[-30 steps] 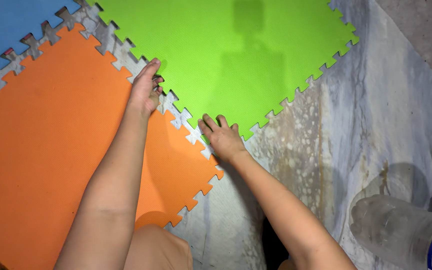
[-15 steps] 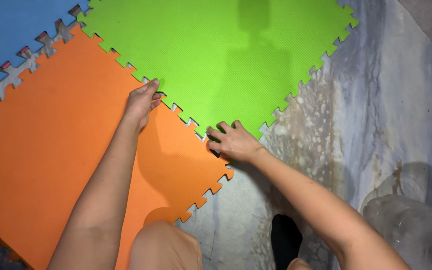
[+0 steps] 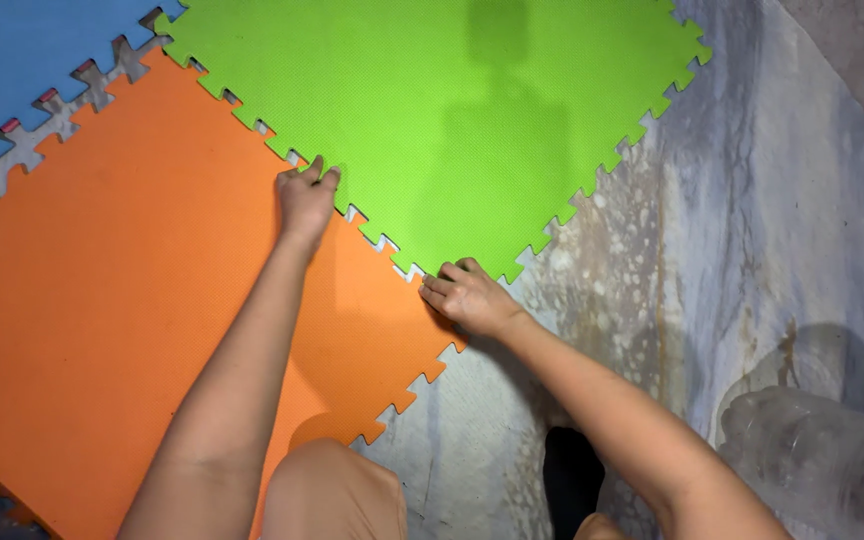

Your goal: The person assembles interlocking foam floor mats by connecting orange, green, pink, and blue tiles on the floor. They then move a large water bottle and a plastic container onto the newly laid mats.

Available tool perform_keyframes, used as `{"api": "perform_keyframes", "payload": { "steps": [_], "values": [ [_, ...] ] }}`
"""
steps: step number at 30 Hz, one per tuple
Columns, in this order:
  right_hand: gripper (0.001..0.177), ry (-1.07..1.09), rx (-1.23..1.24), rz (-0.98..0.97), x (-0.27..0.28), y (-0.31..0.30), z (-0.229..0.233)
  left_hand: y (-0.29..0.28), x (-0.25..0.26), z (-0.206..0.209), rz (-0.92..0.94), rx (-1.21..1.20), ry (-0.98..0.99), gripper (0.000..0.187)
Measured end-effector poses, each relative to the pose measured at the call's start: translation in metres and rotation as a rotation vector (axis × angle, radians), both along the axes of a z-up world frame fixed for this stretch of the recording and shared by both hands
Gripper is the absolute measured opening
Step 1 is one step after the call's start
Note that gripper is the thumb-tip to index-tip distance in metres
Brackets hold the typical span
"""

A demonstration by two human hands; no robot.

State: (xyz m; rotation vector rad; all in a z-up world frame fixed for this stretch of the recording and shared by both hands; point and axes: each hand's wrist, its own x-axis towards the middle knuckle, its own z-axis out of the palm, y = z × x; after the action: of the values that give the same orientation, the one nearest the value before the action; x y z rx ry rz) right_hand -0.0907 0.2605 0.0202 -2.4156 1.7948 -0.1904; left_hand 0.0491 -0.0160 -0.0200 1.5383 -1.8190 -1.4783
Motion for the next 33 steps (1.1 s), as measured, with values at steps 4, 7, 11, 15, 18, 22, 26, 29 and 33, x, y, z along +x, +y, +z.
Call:
{"api": "perform_keyframes", "payload": {
  "steps": [4,7,11,15,18,22,26,29,33],
  "values": [
    [0.036,-0.055,-0.029,-0.027,0.010,0.014,-0.014,0.009,-0.002,-0.007,-0.055,-0.197,-0.165,0.062],
    [0.033,-0.094,-0.029,-0.054,0.014,0.015,-0.017,0.013,0.002,-0.010,-0.191,-0.339,-0.231,0.065],
    [0.038,-0.039,-0.007,0.009,0.013,0.015,-0.019,0.015,0.010,0.009,-0.340,-0.354,-0.415,0.067],
    [0.039,-0.040,0.024,0.075,0.003,0.019,-0.020,0.027,0.024,0.029,-0.519,-0.394,-0.594,0.076],
    [0.047,0.060,0.099,0.089,0.004,0.027,-0.012,0.035,0.032,0.035,-0.611,-0.405,-0.659,0.085],
    [0.062,0.177,0.092,-0.056,0.020,0.045,-0.001,0.040,0.027,0.030,-0.689,-0.428,-0.774,0.093],
    [0.084,0.052,0.092,-0.183,0.033,0.044,0.008,0.043,0.014,0.021,-0.648,-0.418,-0.812,0.092],
    [0.069,0.004,0.231,-0.220,0.031,0.037,0.025,0.049,0.010,0.017,-0.621,-0.407,-0.863,0.087],
    [0.059,-0.057,0.469,-0.355,0.046,-0.011,0.013,0.053,0.008,0.014,-0.569,-0.444,-0.870,0.072]
  ]
}}
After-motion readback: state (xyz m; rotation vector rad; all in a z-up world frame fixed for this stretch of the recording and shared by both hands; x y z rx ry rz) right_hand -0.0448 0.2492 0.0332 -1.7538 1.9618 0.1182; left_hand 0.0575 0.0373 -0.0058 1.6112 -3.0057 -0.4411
